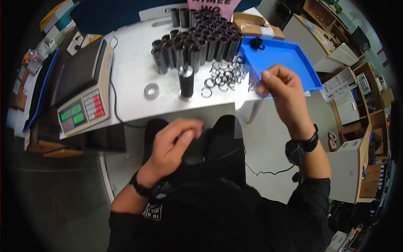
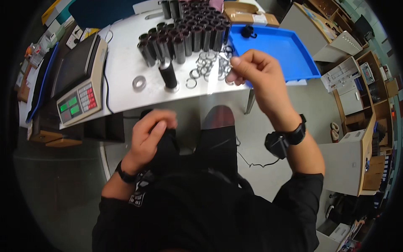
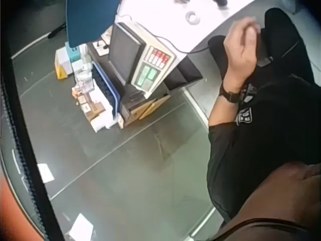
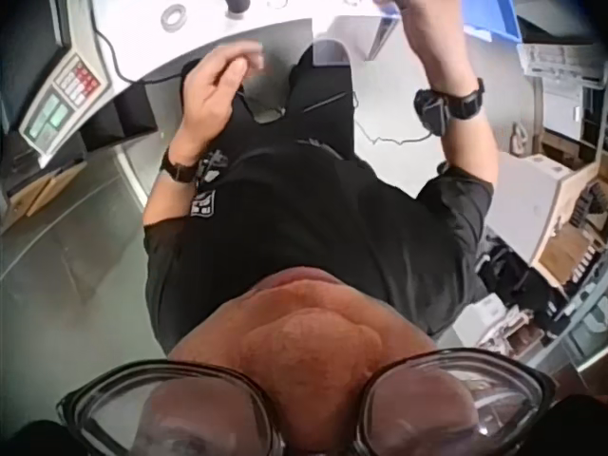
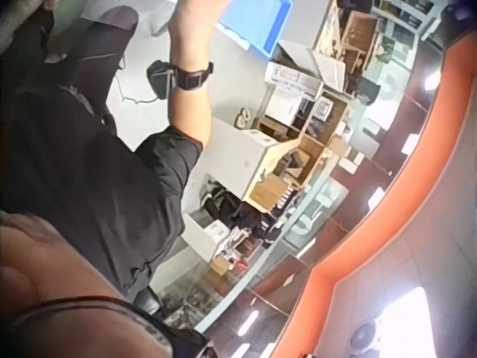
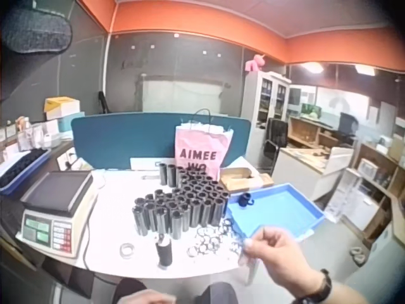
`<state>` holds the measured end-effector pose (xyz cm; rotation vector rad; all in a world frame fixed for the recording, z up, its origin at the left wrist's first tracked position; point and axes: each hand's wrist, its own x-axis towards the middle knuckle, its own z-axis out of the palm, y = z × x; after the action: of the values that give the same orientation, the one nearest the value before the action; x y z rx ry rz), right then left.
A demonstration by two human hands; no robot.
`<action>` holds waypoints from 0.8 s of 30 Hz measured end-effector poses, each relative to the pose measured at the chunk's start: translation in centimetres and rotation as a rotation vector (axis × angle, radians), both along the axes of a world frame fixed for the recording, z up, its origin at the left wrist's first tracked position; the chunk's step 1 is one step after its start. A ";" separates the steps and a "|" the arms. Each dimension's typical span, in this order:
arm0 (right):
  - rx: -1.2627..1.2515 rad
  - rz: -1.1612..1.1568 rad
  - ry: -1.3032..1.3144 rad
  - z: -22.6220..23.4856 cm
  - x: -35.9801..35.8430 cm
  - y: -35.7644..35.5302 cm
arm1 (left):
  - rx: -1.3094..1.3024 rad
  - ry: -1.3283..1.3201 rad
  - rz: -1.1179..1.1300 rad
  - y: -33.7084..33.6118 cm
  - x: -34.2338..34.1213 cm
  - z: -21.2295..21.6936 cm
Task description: Assembling black cylinders by fitting rubber rings around them and placing them in a tray for organization.
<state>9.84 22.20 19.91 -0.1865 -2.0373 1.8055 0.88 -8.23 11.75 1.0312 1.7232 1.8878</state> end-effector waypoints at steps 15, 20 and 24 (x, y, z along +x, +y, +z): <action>-0.227 0.071 -0.018 -8.5 4.9 -9.1 | 0.029 -0.237 -0.037 1.1 3.5 -1.3; -0.184 0.013 0.029 -8.4 5.7 -10.4 | -0.023 -0.167 0.040 -0.1 3.5 -1.8; 0.154 -0.126 0.140 -8.3 6.2 -11.1 | -0.042 -0.109 0.115 -0.2 3.7 -2.2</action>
<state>16.09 11.05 11.65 -0.1363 -2.0078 1.5352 4.58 -8.45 9.51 0.8142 1.7850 1.9308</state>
